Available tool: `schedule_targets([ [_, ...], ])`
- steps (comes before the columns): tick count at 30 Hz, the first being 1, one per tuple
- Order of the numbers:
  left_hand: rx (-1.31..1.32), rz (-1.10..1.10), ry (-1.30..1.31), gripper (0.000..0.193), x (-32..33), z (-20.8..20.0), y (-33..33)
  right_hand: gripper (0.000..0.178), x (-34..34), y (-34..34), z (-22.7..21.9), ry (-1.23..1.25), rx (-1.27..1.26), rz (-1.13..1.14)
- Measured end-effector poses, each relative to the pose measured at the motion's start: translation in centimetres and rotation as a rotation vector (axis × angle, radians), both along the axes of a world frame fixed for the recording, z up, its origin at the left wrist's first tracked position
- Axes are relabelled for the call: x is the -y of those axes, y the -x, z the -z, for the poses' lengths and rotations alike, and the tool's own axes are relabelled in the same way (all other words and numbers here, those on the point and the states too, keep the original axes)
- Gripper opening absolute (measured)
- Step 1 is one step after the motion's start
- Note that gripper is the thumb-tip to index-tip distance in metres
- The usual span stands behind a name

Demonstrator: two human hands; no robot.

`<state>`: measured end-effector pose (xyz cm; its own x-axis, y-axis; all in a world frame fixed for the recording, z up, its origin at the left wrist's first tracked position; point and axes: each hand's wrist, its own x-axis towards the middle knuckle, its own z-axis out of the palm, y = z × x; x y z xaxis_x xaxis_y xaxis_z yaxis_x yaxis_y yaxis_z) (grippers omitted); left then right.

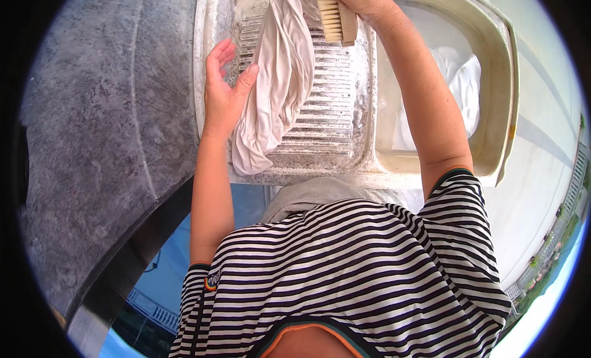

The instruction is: The person scrubs a light-colored garment on a washboard using a brush and hands, repeatedly dipping the cloth into water in the adjacent sink basin. The garment is manipulated and rinsed throughout the clip.

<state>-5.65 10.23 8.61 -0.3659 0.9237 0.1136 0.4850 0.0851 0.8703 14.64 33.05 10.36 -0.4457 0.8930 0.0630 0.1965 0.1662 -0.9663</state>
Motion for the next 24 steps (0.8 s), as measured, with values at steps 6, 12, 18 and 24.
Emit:
schedule_targets([
  [6, -0.362, 0.213, 0.347, 0.047, 7.9, 5.5, 0.4, 0.063, 1.4, 3.7, -0.2, -0.817, 0.492, 0.186],
  [12, -0.346, 0.302, 0.067, 0.013, 8.9, 6.1, -6.2, 0.055, 17.1, 4.7, 8.6, -0.938, 0.488, -0.433],
  [18, -0.329, 0.385, 0.113, 0.008, 8.9, 5.6, -6.5, 0.053, -1.7, 8.3, 10.3, -0.626, 0.895, -0.076],
  [24, -0.303, 0.459, 0.171, 0.009, 10.9, 5.1, -5.5, 0.067, 12.8, 5.3, 6.8, -0.849, 0.49, -0.407],
])
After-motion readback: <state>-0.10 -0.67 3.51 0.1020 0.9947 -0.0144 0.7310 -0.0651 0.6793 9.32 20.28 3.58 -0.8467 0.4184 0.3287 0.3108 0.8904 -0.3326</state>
